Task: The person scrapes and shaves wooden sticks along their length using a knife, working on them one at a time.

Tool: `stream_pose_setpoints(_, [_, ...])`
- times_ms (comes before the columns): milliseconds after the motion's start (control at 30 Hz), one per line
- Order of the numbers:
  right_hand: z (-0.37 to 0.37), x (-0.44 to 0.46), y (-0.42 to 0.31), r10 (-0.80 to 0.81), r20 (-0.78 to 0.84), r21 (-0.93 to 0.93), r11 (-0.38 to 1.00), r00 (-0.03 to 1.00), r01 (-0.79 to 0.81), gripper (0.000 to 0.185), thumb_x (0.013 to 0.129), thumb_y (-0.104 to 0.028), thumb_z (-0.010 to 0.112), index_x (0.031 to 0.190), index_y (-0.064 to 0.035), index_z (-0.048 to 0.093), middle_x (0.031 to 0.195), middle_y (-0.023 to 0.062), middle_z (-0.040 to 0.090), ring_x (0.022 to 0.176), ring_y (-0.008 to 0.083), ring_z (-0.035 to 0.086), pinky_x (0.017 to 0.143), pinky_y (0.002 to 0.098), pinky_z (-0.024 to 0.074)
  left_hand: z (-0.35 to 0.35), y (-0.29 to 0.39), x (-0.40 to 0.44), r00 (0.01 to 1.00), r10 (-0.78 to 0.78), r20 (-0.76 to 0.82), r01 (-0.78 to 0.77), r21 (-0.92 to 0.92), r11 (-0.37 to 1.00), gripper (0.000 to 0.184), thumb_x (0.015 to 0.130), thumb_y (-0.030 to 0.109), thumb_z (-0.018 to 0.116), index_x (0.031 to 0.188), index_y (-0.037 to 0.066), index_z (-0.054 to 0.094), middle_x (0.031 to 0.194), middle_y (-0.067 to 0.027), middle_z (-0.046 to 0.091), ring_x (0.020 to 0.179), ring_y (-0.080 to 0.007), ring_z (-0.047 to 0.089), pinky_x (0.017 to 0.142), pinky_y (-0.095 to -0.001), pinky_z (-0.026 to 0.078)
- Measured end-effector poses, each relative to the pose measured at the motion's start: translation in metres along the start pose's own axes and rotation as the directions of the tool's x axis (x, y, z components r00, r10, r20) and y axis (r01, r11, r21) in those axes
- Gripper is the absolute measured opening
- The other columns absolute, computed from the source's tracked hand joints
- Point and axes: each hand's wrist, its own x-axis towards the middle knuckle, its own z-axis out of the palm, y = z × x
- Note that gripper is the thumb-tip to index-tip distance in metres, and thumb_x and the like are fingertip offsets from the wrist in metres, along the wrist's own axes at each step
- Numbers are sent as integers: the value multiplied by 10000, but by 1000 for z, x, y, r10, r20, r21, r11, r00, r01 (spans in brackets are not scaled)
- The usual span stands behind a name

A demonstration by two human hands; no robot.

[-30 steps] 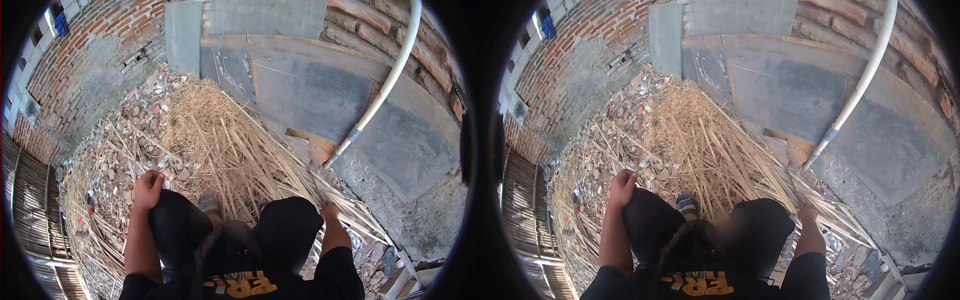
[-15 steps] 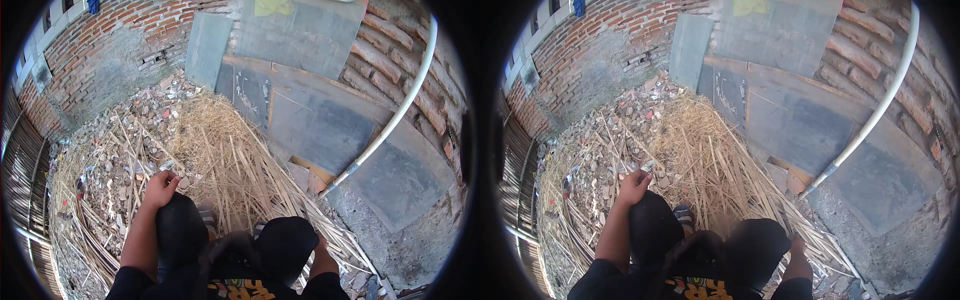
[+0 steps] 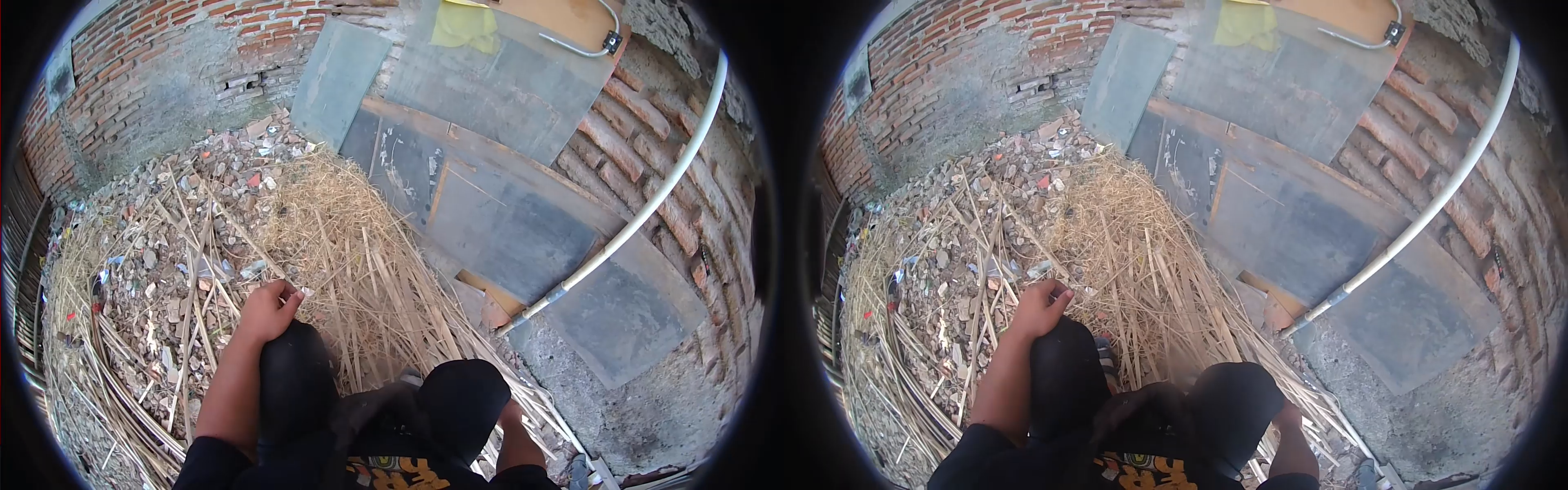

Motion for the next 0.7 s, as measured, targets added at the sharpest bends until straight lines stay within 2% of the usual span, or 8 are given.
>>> stream_pose_setpoints(67, [7,7,11,-28,3,-41,999,1000,28,465,923,-432,682,1255,-108,707,1233,190,738,1186,357,702,1011,473,559,-4,-3,-1,1000,-4,10,5,-40,999,319,962,325,728,1002,8,743,880,-192,745,779,-307,742,734,-415,581])
stream_pose_setpoints(100, [8,8,17,-147,-16,-93,985,989,145,491,914,-437,695,1256,-84,697,1236,199,735,1167,377,704,995,480,560,-6,-5,-2,1000,-2,10,2,-47,999,321,963,327,725,1008,10,745,884,-193,745,783,-309,742,737,-417,582])
stream_pose_setpoints(233, [-38,-30,1,-2,-19,230,973,1000,6,573,882,-484,732,1186,-1,684,1199,258,728,1143,413,701,978,487,553,-12,-15,-5,1000,7,12,-6,-68,998,343,963,362,710,1019,26,748,876,-194,748,799,-342,747,744,-444,584])
stream_pose_setpoints(367, [-63,-39,-4,-32,-54,129,991,998,39,666,834,-506,772,1189,46,663,1199,282,716,1159,430,687,992,488,542,-15,-18,-11,999,37,-1,-37,-98,995,347,966,386,691,990,44,743,879,-187,748,837,-369,741,773,-467,576])
stream_pose_setpoints(467, [-74,-36,1,-45,-117,87,995,992,55,653,827,-508,774,1205,13,666,1216,292,697,1177,432,671,1011,503,528,-17,-22,-12,998,58,6,-57,-130,990,338,970,381,684,993,48,736,889,-179,748,860,-378,736,794,-478,570])
stream_pose_setpoints(500, [-100,-62,-22,-122,-118,29,992,985,127,602,827,-482,766,1226,-40,672,1223,291,685,1186,441,655,1030,515,515,-19,-23,-12,998,67,5,-66,-134,989,341,970,384,683,1000,49,736,892,-179,749,863,-379,736,796,-478,570])
stream_pose_setpoints(600, [-124,-59,-13,-139,-167,-64,989,976,130,529,832,-417,744,1236,-82,679,1177,276,701,1161,452,663,1022,514,522,-15,-32,-12,997,80,-7,-80,-142,987,353,971,392,679,1014,47,740,916,-182,754,869,-378,736,809,-474,571])
stream_pose_setpoints(700, [-151,-54,-1,-88,-254,-32,996,963,83,478,804,-338,729,1163,-24,699,1198,299,704,1182,454,663,1028,501,526,-14,-34,-12,997,78,-24,-80,-130,988,351,968,385,685,1029,45,743,945,-190,756,863,-373,740,816,-467,576])
